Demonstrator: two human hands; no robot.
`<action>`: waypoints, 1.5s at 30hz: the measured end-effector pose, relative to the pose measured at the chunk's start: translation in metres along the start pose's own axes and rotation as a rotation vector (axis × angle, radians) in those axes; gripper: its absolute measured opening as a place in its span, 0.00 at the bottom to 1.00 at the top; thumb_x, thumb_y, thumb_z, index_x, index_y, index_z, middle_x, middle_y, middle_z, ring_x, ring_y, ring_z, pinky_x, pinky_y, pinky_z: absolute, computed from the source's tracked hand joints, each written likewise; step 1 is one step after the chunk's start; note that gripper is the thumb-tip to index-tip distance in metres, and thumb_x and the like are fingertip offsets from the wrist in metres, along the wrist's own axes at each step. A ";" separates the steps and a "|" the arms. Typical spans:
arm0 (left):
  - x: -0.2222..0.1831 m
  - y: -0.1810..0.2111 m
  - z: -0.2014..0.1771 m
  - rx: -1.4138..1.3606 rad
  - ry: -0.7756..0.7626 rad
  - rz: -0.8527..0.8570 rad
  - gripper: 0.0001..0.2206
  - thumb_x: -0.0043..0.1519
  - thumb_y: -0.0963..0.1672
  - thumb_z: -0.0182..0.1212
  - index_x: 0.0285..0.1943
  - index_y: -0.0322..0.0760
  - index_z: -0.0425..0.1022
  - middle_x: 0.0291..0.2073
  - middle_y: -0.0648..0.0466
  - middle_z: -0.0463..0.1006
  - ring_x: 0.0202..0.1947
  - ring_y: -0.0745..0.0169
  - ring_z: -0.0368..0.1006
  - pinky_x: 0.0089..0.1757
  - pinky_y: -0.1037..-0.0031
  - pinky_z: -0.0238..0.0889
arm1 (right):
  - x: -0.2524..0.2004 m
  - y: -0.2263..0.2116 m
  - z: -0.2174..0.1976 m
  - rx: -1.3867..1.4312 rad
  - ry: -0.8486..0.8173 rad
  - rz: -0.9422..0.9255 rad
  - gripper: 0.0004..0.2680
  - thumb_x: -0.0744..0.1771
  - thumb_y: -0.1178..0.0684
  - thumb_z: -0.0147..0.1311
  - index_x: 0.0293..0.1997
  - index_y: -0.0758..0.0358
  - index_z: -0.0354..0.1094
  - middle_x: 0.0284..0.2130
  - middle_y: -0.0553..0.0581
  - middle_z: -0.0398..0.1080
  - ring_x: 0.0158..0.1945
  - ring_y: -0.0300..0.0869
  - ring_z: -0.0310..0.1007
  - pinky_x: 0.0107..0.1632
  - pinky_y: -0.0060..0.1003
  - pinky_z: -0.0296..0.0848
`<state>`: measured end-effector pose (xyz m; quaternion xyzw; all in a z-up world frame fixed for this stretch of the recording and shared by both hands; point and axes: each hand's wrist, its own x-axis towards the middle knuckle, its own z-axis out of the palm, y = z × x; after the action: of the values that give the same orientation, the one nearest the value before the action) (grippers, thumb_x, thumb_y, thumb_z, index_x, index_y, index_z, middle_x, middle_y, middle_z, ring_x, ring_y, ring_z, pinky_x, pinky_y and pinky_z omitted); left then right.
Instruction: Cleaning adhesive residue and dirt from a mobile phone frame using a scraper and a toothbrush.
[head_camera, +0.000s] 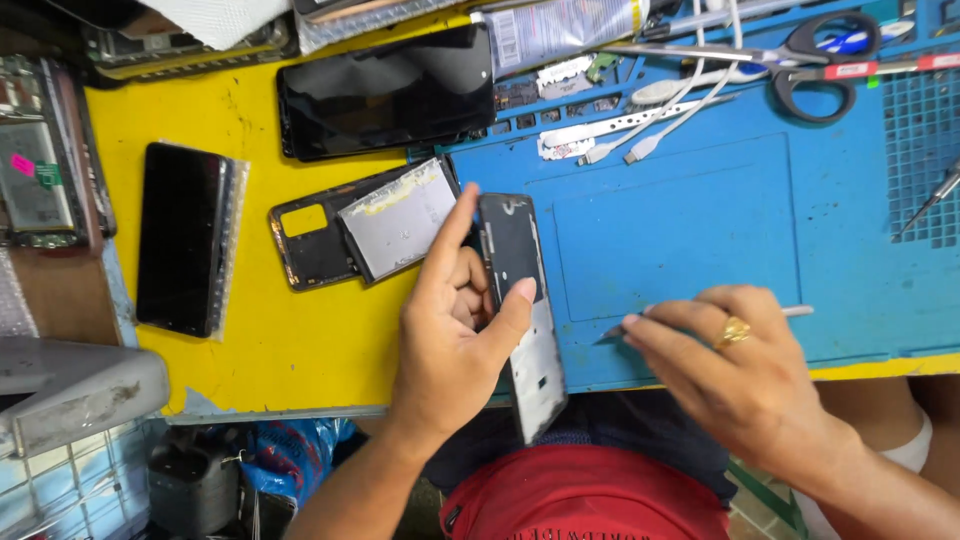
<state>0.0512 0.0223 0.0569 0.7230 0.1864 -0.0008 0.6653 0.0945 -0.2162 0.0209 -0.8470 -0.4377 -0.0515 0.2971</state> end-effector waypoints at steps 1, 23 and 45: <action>-0.001 -0.004 0.004 -0.002 -0.003 -0.010 0.35 0.63 0.38 0.61 0.81 0.36 0.50 0.27 0.59 0.59 0.24 0.76 0.58 0.29 0.85 0.58 | 0.000 -0.002 0.002 0.003 -0.008 0.007 0.07 0.68 0.56 0.60 0.50 0.60 0.74 0.45 0.53 0.75 0.40 0.48 0.68 0.48 0.42 0.66; -0.002 -0.030 0.025 -0.242 0.027 0.032 0.40 0.64 0.41 0.62 0.83 0.37 0.38 0.48 0.41 0.79 0.41 0.64 0.74 0.49 0.76 0.73 | -0.018 -0.001 0.002 -0.025 -0.140 -0.058 0.07 0.68 0.54 0.60 0.49 0.60 0.72 0.41 0.50 0.72 0.35 0.46 0.66 0.39 0.41 0.66; 0.007 -0.032 0.020 -0.357 -0.039 -0.039 0.35 0.66 0.42 0.58 0.79 0.40 0.42 0.59 0.34 0.76 0.44 0.61 0.73 0.47 0.73 0.71 | -0.018 -0.006 0.007 -0.076 -0.078 -0.070 0.05 0.68 0.55 0.59 0.47 0.61 0.74 0.40 0.51 0.75 0.35 0.45 0.67 0.37 0.40 0.64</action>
<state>0.0538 0.0061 0.0224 0.5893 0.1845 0.0053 0.7865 0.0773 -0.2228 0.0120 -0.8433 -0.4761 -0.0453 0.2452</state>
